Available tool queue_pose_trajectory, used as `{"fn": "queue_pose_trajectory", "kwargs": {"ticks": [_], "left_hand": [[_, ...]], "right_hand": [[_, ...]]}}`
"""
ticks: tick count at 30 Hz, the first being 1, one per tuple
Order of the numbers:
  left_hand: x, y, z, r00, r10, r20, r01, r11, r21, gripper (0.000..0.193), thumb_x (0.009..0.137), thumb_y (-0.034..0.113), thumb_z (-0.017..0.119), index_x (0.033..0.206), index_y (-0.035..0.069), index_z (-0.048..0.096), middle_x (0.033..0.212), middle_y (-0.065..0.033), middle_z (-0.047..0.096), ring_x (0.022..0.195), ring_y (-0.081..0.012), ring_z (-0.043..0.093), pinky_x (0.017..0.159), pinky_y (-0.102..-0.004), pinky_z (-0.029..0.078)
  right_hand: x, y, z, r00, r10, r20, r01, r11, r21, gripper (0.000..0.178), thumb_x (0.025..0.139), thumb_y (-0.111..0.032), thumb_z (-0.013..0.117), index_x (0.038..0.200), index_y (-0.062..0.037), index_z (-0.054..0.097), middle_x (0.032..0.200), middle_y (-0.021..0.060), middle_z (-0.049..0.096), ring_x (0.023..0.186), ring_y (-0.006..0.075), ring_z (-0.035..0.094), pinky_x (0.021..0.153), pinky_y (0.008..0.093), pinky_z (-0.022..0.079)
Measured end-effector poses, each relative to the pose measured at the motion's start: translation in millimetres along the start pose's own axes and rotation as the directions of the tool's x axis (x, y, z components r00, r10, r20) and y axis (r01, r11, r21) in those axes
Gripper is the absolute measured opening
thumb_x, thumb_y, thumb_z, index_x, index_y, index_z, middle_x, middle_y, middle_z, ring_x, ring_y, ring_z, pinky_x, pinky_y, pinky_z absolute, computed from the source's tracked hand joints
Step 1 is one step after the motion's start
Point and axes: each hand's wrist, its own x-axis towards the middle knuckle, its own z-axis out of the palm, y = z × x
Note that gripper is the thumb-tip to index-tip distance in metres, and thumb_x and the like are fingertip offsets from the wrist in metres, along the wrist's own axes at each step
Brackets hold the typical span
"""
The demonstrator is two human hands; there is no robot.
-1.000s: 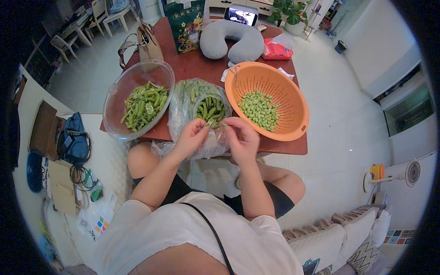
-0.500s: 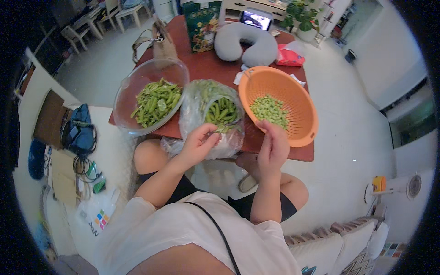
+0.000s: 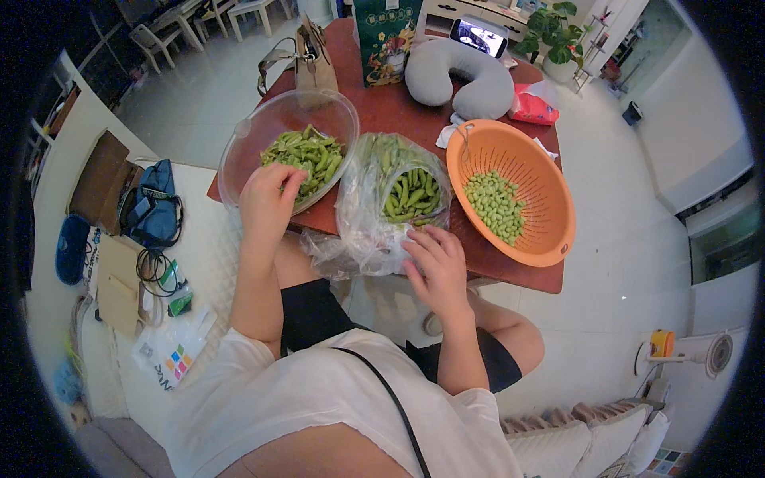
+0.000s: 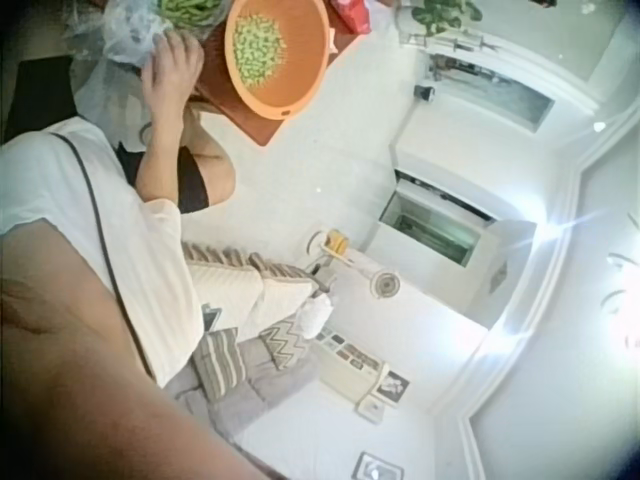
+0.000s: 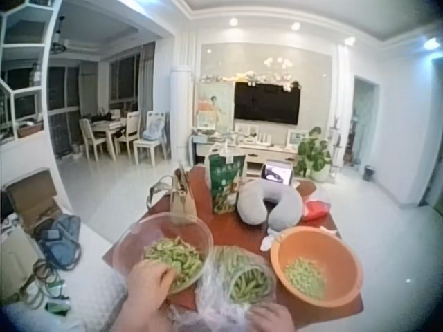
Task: The person shells beans by hand, removing the seeds from the pods and placing the seeds into an orange colander and the empty pods into a clear bowl.
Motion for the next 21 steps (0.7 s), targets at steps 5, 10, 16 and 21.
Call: {"fn": "queue_pose_trajectory", "kwargs": {"ticks": [5, 10, 16, 21], "left_hand": [[-4, 20, 9, 0.981, 0.139, -0.134, -0.134, 0.99, 0.043, 0.012, 0.076, 0.006, 0.057, 0.088, 0.004, 0.061, 0.084, -0.0095, 0.06, 0.079, -0.0301, 0.055, 0.071, -0.0392, 0.043], [-33, 60, 39, 0.851, 0.447, 0.276, -0.363, 0.88, -0.308, 0.021, 0.076, 0.008, 0.058, 0.097, 0.005, 0.06, 0.113, -0.0134, 0.052, 0.109, -0.0321, 0.045, 0.09, -0.0422, 0.038], [-44, 32, 75, 0.92, 0.24, 0.309, -0.219, 0.97, -0.104, 0.033, 0.077, 0.021, 0.062, 0.106, 0.006, 0.057, 0.137, -0.0211, 0.027, 0.125, -0.0405, 0.026, 0.1, -0.0474, 0.028], [-30, 20, 88, 0.929, 0.196, 0.313, -0.119, 0.961, -0.248, 0.045, 0.076, 0.008, 0.057, 0.117, -0.003, 0.044, 0.137, -0.0243, 0.025, 0.124, -0.0432, 0.028, 0.1, -0.0447, 0.029]], "right_hand": [[1, -7, 0, 0.997, -0.012, 0.072, 0.01, 0.999, 0.037, 0.047, 0.069, -0.025, 0.068, 0.108, -0.0036, 0.054, 0.116, 0.0102, 0.054, 0.113, 0.0323, 0.045, 0.097, 0.0471, 0.031], [8, -4, -1, 0.996, -0.014, 0.088, 0.011, 0.999, 0.039, 0.054, 0.064, -0.025, 0.072, 0.11, -0.0043, 0.05, 0.114, 0.0125, 0.053, 0.114, 0.0292, 0.046, 0.101, 0.0484, 0.028], [10, 26, -11, 0.973, -0.082, 0.215, 0.093, 0.995, -0.041, 0.031, 0.064, -0.017, 0.071, 0.091, -0.0079, 0.058, 0.075, 0.0089, 0.059, 0.078, 0.0268, 0.058, 0.089, 0.0427, 0.041], [19, 29, -20, 0.946, 0.217, 0.242, -0.225, 0.974, 0.005, 0.025, 0.076, -0.018, 0.062, 0.097, -0.004, 0.059, 0.089, 0.0139, 0.059, 0.084, 0.0312, 0.056, 0.075, 0.0397, 0.044]]}}
